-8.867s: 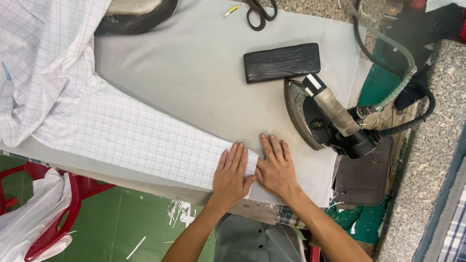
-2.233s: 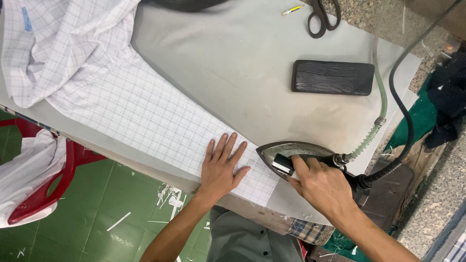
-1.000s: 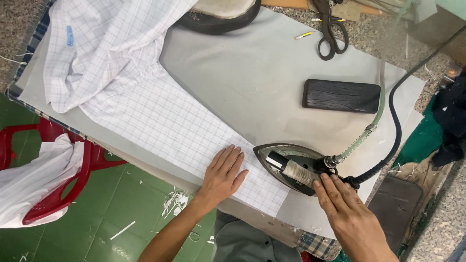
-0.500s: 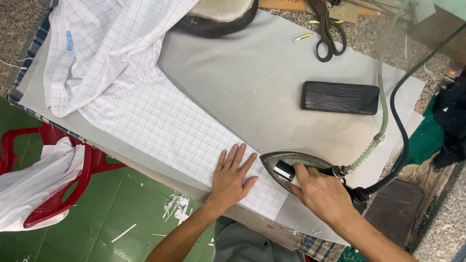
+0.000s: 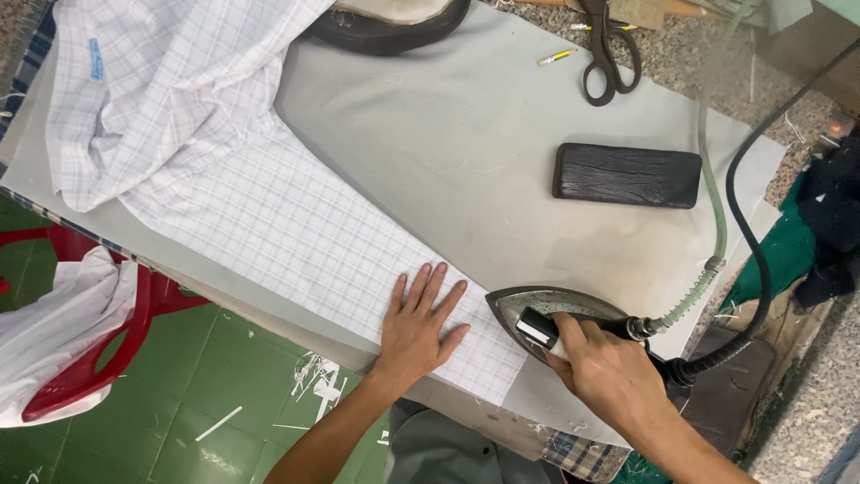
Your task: The person irons a white checkered shirt on a worktable using a steam iron. They smooth the fabric, iron the sleeve and body, and use a black rectangular object to press the fabric while ironing. The person also uses scissors to trim a thread from the shirt.
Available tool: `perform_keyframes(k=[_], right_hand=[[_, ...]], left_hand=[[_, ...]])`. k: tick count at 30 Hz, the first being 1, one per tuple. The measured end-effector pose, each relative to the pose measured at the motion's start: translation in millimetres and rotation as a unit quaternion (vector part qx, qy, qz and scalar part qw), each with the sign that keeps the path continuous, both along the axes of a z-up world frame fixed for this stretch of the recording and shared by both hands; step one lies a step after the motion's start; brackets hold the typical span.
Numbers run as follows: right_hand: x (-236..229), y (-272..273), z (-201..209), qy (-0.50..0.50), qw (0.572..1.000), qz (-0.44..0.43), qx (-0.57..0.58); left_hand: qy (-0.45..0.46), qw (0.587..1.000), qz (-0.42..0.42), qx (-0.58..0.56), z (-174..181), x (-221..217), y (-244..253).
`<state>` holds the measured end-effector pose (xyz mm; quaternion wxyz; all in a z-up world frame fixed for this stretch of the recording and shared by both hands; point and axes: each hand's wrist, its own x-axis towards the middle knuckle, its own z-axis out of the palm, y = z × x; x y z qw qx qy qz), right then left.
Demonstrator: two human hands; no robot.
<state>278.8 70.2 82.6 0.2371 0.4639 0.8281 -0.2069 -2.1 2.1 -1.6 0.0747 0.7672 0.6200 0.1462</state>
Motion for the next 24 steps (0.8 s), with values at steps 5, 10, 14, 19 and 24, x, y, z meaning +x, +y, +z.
perform_keyframes(k=[5,10,14,19,24], right_hand=[[-21,4,-2,0.013,1.0,-0.003,0.028],[-48,15,-2,0.031,0.997,0.031,0.066],[-56,17,-1,0.023,0.997,0.034,0.06],[-59,14,46,0.278,0.892,0.122,0.334],[8,-37,26,0.13,0.943,0.146,0.271]], left_hand=[[0.0,1.0,-0.002,0.001,2,-3,1],[-0.008,1.0,0.02,0.002,4,-18,12],[-0.001,0.999,0.034,0.019,3,-36,20],[-0.001,0.999,0.019,0.039,6,-39,16],[-0.007,1.0,0.02,0.021,5,-38,20]])
